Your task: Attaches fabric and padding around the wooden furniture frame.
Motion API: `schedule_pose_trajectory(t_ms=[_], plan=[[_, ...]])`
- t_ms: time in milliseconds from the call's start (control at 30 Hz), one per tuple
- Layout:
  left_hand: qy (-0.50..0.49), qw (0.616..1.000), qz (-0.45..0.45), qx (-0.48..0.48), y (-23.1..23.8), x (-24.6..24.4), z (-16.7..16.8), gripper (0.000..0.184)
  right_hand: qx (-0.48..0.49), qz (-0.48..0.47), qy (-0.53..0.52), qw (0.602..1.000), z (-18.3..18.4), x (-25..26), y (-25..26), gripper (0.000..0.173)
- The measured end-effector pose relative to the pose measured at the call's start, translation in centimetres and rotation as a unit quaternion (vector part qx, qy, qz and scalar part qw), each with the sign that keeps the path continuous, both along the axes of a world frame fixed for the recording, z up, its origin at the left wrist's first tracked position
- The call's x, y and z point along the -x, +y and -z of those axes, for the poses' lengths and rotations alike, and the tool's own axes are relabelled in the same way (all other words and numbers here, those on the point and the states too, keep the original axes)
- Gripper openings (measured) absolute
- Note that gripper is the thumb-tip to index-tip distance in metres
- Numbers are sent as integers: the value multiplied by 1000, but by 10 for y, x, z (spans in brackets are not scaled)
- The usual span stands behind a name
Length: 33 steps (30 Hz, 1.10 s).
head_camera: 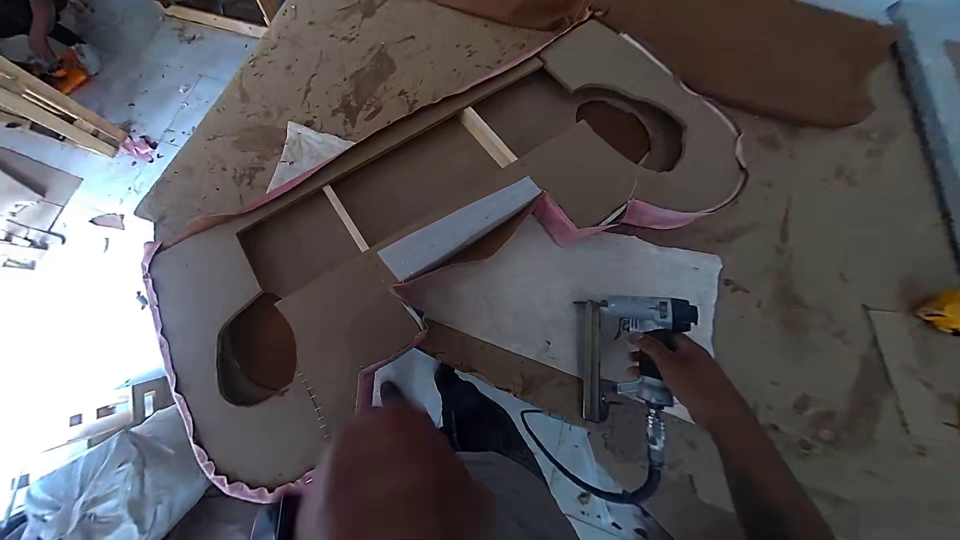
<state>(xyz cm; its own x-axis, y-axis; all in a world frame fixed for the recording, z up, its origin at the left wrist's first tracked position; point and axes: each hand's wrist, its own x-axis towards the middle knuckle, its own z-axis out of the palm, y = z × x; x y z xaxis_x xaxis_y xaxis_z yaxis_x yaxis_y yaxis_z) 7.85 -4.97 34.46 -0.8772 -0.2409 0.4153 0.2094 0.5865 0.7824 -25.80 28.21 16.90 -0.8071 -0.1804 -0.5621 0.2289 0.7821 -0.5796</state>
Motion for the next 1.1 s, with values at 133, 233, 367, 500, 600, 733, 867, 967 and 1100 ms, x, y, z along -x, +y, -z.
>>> schedule_pose_trajectory(t_ms=[133,233,367,500,600,733,867,967,1100], plan=[[-194,963,-121,146,-65,43,133,18,-48,-132,177,974,-35,3,-28,41],[-271,937,-118,186,-86,62,166,26,88,-168,80,979,-37,-55,-115,29],[-318,911,-63,256,-104,86,176,22,201,-211,-78,953,12,-133,-231,34],[-363,886,3,289,-110,106,169,18,177,-193,-73,962,31,-155,-260,31],[-358,886,40,293,-114,111,169,18,164,-166,-82,969,34,-156,-256,28],[-265,929,68,248,-125,100,181,18,206,-85,-22,975,32,-176,-261,18],[-242,942,102,209,-131,91,198,26,269,-12,67,961,42,-200,-268,11],[-230,944,126,200,-136,87,201,24,295,2,110,949,47,-209,-272,10],[-190,960,134,156,-137,86,206,18,290,-25,165,942,50,-210,-269,6]])
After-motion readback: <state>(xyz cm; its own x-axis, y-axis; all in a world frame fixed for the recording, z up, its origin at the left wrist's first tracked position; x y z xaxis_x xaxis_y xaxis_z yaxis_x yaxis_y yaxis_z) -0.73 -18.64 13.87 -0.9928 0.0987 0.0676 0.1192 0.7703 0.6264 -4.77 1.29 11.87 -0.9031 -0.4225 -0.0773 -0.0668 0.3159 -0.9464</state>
